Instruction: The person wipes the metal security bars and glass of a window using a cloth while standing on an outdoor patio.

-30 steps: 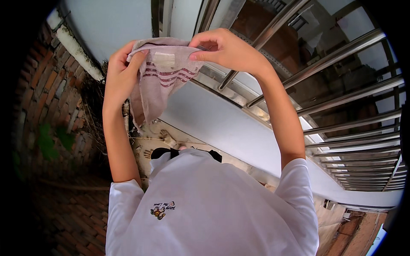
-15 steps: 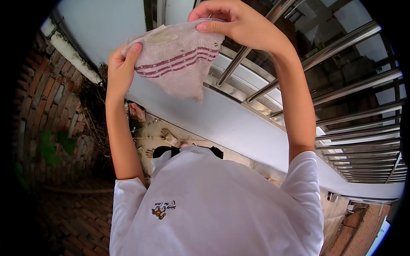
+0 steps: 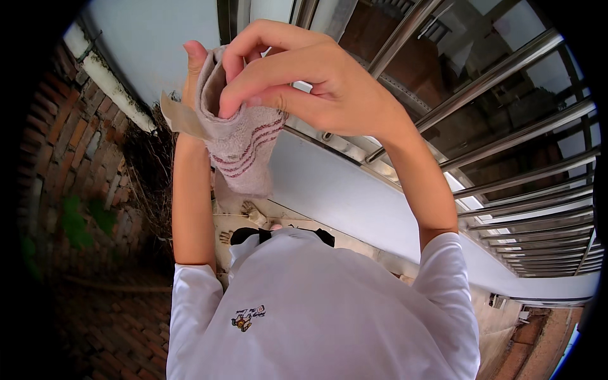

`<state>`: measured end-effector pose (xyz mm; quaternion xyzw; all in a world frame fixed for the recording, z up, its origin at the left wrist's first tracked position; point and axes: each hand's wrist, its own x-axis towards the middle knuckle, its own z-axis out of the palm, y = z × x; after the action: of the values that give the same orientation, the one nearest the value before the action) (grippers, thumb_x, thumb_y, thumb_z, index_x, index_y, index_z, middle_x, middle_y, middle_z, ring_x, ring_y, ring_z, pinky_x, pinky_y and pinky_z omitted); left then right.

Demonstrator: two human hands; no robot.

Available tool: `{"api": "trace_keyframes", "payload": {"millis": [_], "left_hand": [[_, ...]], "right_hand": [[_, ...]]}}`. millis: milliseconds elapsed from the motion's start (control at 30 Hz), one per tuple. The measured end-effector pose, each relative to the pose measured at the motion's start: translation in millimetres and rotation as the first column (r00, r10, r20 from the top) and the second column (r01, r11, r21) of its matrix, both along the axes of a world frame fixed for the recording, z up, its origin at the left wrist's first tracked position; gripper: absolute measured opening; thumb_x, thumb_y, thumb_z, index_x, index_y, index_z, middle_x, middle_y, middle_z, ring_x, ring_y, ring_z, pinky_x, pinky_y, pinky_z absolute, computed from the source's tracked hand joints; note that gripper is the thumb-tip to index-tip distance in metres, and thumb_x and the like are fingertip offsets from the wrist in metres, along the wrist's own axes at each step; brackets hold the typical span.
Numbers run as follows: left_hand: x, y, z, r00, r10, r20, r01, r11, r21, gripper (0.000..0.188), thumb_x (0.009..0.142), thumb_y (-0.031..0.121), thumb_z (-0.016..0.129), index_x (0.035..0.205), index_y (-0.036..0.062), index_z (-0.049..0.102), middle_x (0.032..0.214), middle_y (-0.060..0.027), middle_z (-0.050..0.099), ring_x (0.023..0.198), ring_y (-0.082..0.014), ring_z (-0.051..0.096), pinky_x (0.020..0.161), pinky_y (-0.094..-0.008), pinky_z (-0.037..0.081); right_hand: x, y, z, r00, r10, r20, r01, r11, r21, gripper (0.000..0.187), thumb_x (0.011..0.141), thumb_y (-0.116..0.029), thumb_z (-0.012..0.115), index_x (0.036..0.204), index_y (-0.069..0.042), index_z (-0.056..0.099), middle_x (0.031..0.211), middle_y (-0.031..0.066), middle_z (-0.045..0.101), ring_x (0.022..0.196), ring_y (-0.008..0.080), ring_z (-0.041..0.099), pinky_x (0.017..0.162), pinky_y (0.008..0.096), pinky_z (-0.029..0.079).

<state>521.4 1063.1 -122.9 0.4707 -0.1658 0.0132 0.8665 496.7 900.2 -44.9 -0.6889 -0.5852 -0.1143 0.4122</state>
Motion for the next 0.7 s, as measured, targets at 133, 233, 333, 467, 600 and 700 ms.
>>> {"api": "trace_keyframes", "payload": {"millis": [133,233,333,467,600,700], "left_hand": [[-16.7,-34.4,27.3,0.976,-0.198,-0.087,0.153,0.917,-0.367,0.069,0.089,0.072,0.029,0.077,0.0085,0.054,0.074,-0.0006,0.051,0.069,-0.0105,0.049,0.056,-0.0240,0.040],[-17.7,-37.8,38.9,0.974,-0.221,-0.046,0.183,0.891,-0.415,0.067,0.091,0.069,0.029,0.079,0.0079,0.054,0.075,-0.0012,0.052,0.070,-0.0108,0.050,0.057,-0.0244,0.041],[-15.1,-43.2,43.8,0.977,-0.214,-0.010,0.190,0.887,-0.421,0.065,0.093,0.066,0.029,0.081,0.0074,0.055,0.077,-0.0019,0.053,0.072,-0.0110,0.051,0.058,-0.0248,0.042],[-3.5,-48.2,36.0,0.982,-0.163,0.100,0.191,0.877,-0.440,0.062,0.096,0.060,0.028,0.085,0.0061,0.056,0.079,-0.0029,0.056,0.074,-0.0112,0.053,0.059,-0.0252,0.044],[21.0,-38.4,14.4,0.950,0.067,0.306,-0.048,0.996,-0.068,0.059,0.098,0.056,0.029,0.102,0.0026,0.055,0.088,-0.0059,0.061,0.077,-0.0110,0.058,0.068,-0.0239,0.047],[8.0,-39.9,16.1,0.954,0.276,0.119,-0.257,0.955,-0.149,0.062,0.098,0.055,0.029,0.106,-0.0006,0.054,0.095,-0.0093,0.061,0.088,-0.0154,0.059,0.073,-0.0256,0.048]], "right_hand": [[4.0,9.8,-0.9,0.953,-0.228,0.200,0.202,0.969,0.145,0.026,0.078,-0.001,0.067,0.103,-0.007,0.066,0.093,0.0031,0.059,0.082,0.0133,0.056,0.070,0.0268,0.045],[5.2,8.0,4.5,0.806,-0.436,0.400,0.327,0.892,0.313,0.022,0.079,-0.012,0.069,0.101,-0.012,0.067,0.092,0.0017,0.061,0.086,0.0181,0.058,0.074,0.0301,0.046],[7.9,3.6,20.0,0.763,-0.363,0.534,0.193,0.917,0.349,0.020,0.084,-0.010,0.063,0.103,-0.004,0.063,0.088,0.0071,0.061,0.082,0.0217,0.059,0.073,0.0299,0.046],[20.3,-9.6,12.5,0.820,-0.276,0.501,0.195,0.958,0.208,0.021,0.079,-0.021,0.070,0.099,-0.015,0.068,0.094,0.0004,0.064,0.090,0.0201,0.059,0.077,0.0320,0.045],[19.8,-15.0,4.3,0.899,-0.304,0.316,0.264,0.951,0.163,0.020,0.081,-0.022,0.068,0.099,-0.013,0.067,0.093,0.0018,0.065,0.083,0.0207,0.060,0.074,0.0322,0.047],[22.2,-18.5,7.2,0.870,-0.305,0.387,0.233,0.947,0.224,0.020,0.084,-0.016,0.065,0.102,-0.006,0.064,0.089,0.0063,0.064,0.078,0.0220,0.060,0.070,0.0309,0.047]]}}
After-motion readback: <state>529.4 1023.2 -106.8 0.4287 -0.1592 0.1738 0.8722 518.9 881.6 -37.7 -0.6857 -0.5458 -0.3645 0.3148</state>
